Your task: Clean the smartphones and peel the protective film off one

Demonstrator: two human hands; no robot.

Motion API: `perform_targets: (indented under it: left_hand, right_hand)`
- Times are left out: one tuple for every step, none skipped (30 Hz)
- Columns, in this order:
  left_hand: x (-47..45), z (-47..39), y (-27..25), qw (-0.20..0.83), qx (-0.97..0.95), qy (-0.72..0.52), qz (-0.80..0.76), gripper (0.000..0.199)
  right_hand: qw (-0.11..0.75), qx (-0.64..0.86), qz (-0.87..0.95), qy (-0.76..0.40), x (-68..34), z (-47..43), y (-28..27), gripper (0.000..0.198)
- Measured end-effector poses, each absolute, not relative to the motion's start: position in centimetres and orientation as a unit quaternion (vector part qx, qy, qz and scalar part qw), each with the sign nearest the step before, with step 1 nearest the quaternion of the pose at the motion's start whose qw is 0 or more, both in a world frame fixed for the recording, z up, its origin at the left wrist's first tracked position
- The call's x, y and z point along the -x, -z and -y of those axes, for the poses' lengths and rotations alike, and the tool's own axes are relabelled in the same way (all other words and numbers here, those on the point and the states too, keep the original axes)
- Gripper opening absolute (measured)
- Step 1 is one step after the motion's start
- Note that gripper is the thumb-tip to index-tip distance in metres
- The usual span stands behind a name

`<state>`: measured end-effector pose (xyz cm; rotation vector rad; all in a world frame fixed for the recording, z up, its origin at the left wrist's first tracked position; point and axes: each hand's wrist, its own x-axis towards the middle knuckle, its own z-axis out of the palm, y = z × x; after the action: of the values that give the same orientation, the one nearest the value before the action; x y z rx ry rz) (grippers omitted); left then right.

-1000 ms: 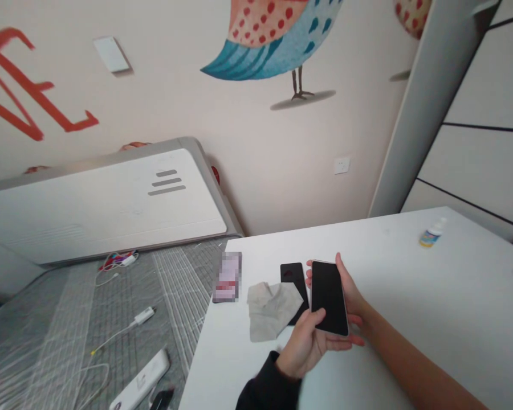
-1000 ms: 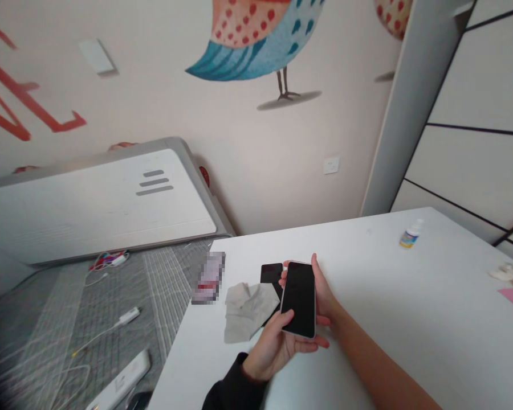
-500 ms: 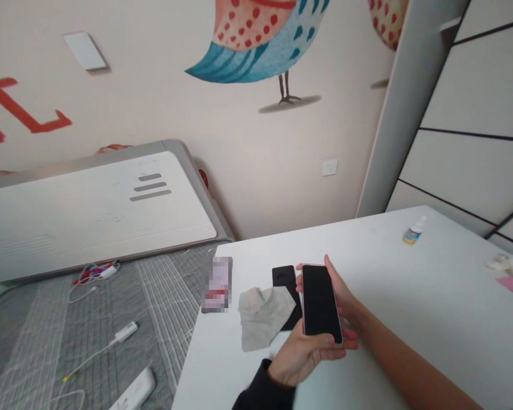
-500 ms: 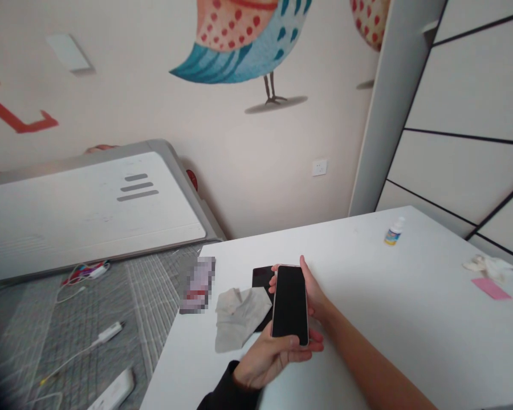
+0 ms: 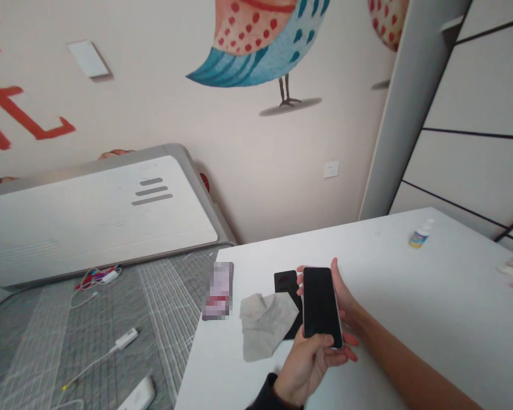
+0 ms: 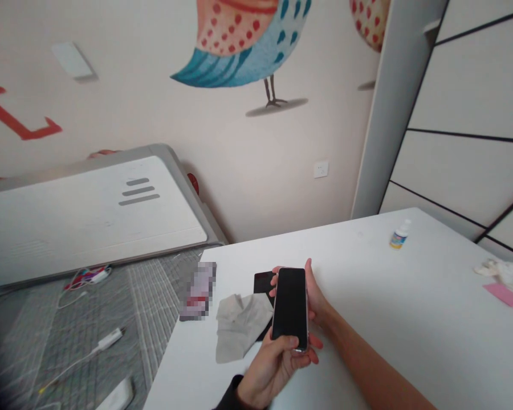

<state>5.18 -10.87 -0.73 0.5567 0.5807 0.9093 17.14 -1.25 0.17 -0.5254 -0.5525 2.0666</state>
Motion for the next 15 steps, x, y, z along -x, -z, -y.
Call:
perform_targets:
  left_hand:
    - [-5.2, 10.8, 0.6, 0.82, -0.258, -0.426, -0.282, 0.047]
    - [-5.1, 10.9, 0.5, 0.819, -0.253, -0.424, -0.293, 0.047]
    - [-5.1, 11.0, 0.5, 0.817, -0.249, -0.423, -0.304, 0.047]
    - [-5.1, 11.1, 0.4, 0.813, -0.245, -0.425, -0.315, 0.048]
    - [-5.0, 11.4, 0.4, 0.806, -0.243, -0.432, -0.324, 0.048]
    - [-5.0, 11.7, 0.5, 0.795, -0.242, -0.443, -0.335, 0.048]
    - [-5.0, 12.2, 0.5, 0.781, -0.242, -0.458, -0.349, 0.047]
    - [-4.9, 12.6, 0.5, 0.764, -0.245, -0.473, -0.364, 0.047]
    - [-4.9, 13.2, 0.5, 0.743, -0.25, -0.49, -0.381, 0.048]
    - [-4.7, 13.8, 0.5, 0.721, -0.258, -0.506, -0.397, 0.051]
    - [-4.5, 14.4, 0.4, 0.698, -0.267, -0.521, -0.413, 0.054]
    - [-4.2, 15.1, 0.3, 0.676, -0.274, -0.535, -0.428, 0.057]
    - [-3.8, 16.0, 0.1, 0.655, -0.278, -0.548, -0.441, 0.061]
    - [-3.4, 17.0, -0.1, 0.634, -0.281, -0.559, -0.454, 0.064]
    - [-2.8, 18.1, -0.3, 0.612, -0.285, -0.569, -0.47, 0.069]
  right_hand:
    - [0.456, 0.221, 0.23, -0.831, -17.1, 1.2, -0.2, 0.083]
    - [0.46, 0.23, 0.237, -0.824, -17.1, 1.2, -0.3, 0.079]
    - [0.467, 0.239, 0.245, -0.815, -17.2, 1.2, -0.4, 0.073]
    - [0.475, 0.246, 0.252, -0.807, -17.3, 1.2, -0.5, 0.068]
    - [0.482, 0.251, 0.259, -0.798, -17.4, 1.2, -0.6, 0.063]
    - [0.489, 0.253, 0.267, -0.791, -17.6, 1.2, -0.6, 0.06]
    - [0.495, 0.255, 0.279, -0.783, -17.8, 1.2, -0.5, 0.059]
    - [0.5, 0.255, 0.293, -0.774, -18.0, 1.2, -0.5, 0.058]
    - [0.501, 0.254, 0.307, -0.768, -18.2, 1.3, -0.4, 0.059]
    - [0.498, 0.252, 0.328, -0.762, -18.3, 1.5, -0.3, 0.06]
    - [0.491, 0.251, 0.357, -0.754, -18.4, 1.7, -0.2, 0.062]
    - [0.48, 0.253, 0.395, -0.742, -18.4, 1.9, -0.2, 0.062]
    - [0.467, 0.257, 0.44, -0.723, -18.4, 2.3, -0.1, 0.062]
    - [0.45, 0.262, 0.491, -0.699, -18.4, 2.6, 0.0, 0.061]
    - [0.428, 0.265, 0.545, -0.67, -18.3, 3.0, 0.1, 0.061]
